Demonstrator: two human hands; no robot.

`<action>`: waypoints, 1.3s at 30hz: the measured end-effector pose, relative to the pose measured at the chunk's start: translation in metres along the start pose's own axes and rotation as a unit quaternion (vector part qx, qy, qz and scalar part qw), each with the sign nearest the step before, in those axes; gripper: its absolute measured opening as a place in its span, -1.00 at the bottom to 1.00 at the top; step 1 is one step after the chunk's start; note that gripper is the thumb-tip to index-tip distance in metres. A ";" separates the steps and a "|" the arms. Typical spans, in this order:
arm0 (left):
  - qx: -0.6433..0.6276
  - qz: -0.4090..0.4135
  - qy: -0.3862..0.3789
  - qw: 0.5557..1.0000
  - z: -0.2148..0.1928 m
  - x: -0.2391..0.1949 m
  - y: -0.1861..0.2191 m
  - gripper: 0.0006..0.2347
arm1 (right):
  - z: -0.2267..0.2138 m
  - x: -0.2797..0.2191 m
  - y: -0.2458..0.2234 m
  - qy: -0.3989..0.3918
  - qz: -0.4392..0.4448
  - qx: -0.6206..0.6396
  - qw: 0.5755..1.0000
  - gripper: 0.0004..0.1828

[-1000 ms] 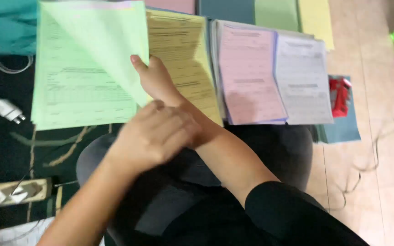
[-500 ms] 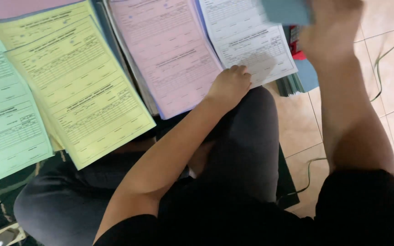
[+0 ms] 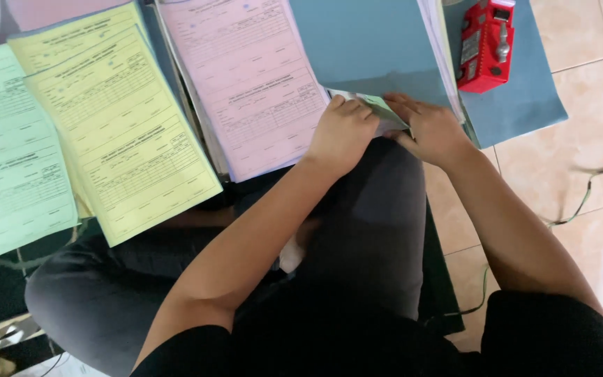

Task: Sorting and aligning various colored paper forms into sets in preparation for stapling.

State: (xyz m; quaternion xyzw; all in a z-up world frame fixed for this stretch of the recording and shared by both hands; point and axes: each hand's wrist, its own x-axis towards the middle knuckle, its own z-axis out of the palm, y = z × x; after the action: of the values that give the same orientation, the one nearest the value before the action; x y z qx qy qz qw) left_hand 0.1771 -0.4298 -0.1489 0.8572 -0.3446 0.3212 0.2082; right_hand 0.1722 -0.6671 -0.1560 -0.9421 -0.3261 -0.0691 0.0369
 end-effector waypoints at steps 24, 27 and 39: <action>0.107 -0.143 -0.239 0.955 -0.126 -0.125 -0.079 -0.84 | -0.039 0.123 -0.170 -0.106 -0.062 0.096 0.988 -0.56; 0.090 -0.108 -0.100 0.985 -0.144 -0.109 -0.077 -0.86 | -0.023 0.112 -0.161 -0.118 -0.053 0.096 0.987 -0.45; 0.132 -0.229 -0.275 0.925 -0.274 -0.219 -0.128 -0.64 | -0.111 0.178 -0.197 0.174 0.008 0.137 0.975 -0.71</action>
State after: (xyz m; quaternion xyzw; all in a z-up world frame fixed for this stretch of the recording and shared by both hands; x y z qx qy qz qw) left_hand 0.0359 -0.0848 -0.1245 0.9870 -0.1374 0.0595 0.0579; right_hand 0.1771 -0.4164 -0.0141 -0.9041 -0.3138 -0.1859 0.2226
